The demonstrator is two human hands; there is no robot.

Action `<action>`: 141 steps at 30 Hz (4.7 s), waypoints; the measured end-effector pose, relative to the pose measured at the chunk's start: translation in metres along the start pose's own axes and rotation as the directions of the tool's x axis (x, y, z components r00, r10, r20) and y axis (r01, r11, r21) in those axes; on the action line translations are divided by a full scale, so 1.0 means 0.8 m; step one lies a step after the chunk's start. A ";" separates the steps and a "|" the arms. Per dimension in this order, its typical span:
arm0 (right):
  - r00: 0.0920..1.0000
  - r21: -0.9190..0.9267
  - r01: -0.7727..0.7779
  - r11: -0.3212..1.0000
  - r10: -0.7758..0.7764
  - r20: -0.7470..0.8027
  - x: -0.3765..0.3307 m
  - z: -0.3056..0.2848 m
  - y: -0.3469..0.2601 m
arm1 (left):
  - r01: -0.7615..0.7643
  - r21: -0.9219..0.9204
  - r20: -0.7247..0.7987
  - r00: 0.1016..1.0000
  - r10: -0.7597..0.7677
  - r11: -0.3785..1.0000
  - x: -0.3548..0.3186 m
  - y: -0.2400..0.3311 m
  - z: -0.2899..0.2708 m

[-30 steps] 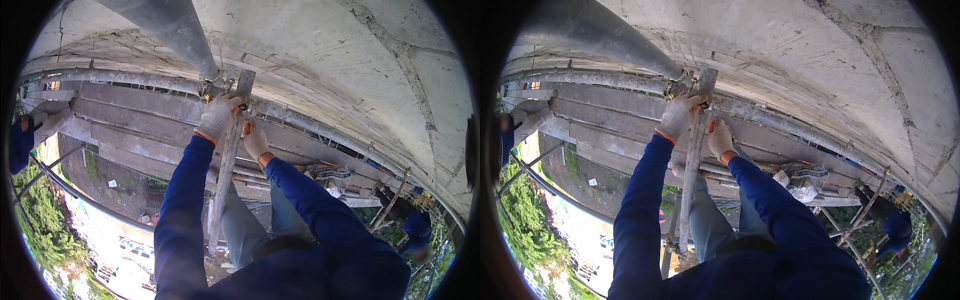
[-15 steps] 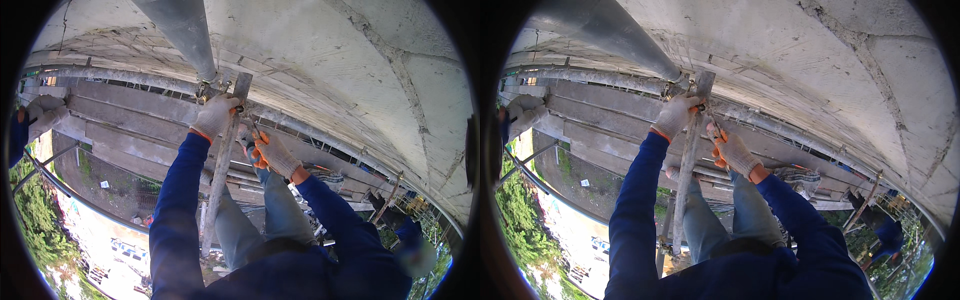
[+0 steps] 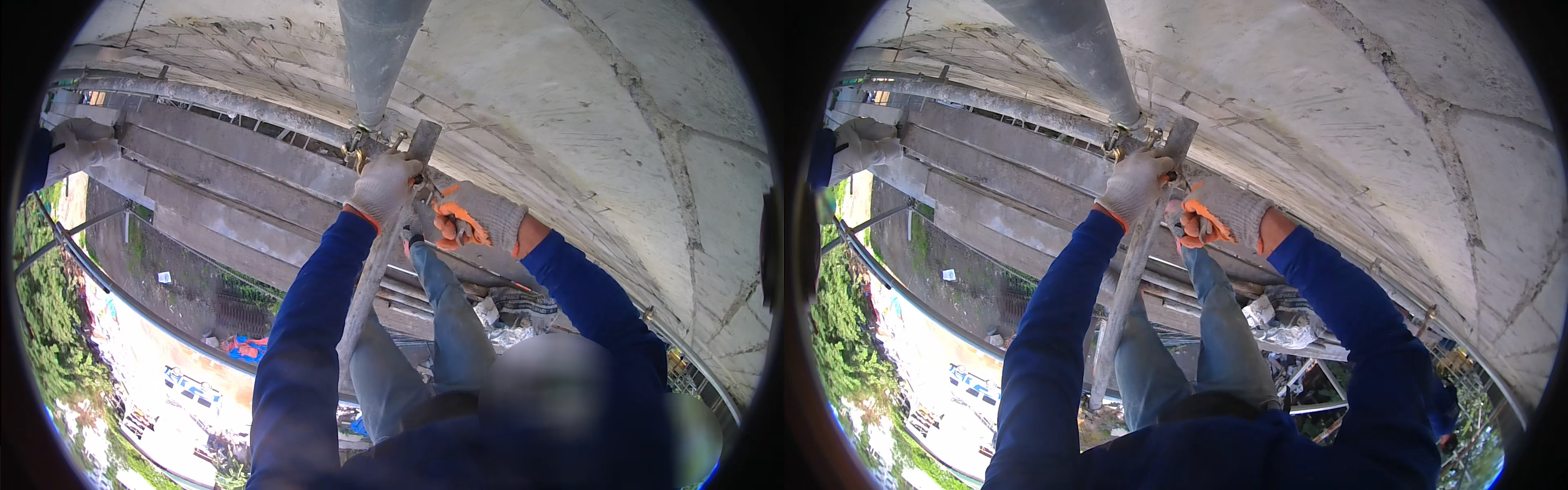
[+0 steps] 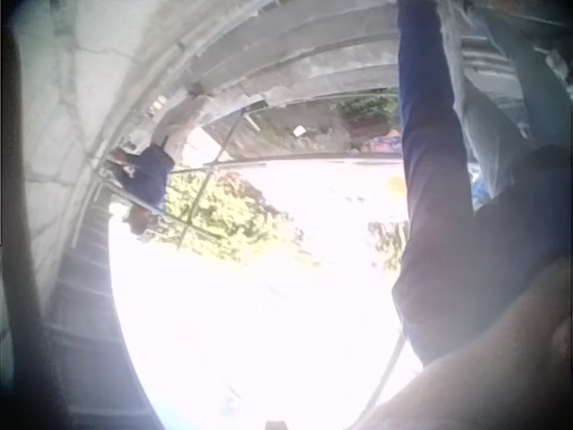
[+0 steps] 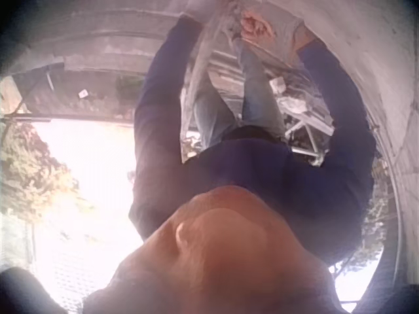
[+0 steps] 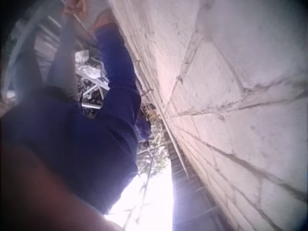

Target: The person assembles a metal scaffolding structure by connecting vertical and horizontal poles using clamps. They use a hammer to secure the connections and adjust the position of the poles to ensure stability.

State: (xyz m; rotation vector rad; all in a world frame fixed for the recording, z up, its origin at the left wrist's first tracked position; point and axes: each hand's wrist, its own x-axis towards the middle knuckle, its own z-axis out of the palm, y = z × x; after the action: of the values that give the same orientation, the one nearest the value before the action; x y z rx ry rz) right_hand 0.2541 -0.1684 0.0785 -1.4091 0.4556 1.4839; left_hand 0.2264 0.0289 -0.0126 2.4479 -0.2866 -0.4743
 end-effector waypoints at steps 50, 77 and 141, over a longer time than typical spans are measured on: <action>0.969 0.558 0.020 0.829 -0.154 0.194 0.019 0.017 0.031 | 0.093 -0.052 0.004 0.996 -0.093 0.994 -0.006 -0.006 0.002; 0.991 0.277 0.086 0.957 -0.054 -0.121 -0.021 0.032 0.088 | 0.052 -0.104 -0.083 0.995 -0.061 0.993 -0.003 -0.006 0.012; 0.991 0.435 0.061 0.899 -0.105 0.078 -0.031 -0.016 0.049 | 0.090 -0.151 -0.028 0.995 -0.095 0.984 -0.007 -0.006 0.001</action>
State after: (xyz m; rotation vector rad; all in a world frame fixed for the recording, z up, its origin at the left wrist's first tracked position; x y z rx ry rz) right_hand 0.2242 -0.2055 0.0843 -0.9854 0.6111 1.2789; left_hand 0.2213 0.0341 -0.0145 2.3270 -0.1176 -0.4746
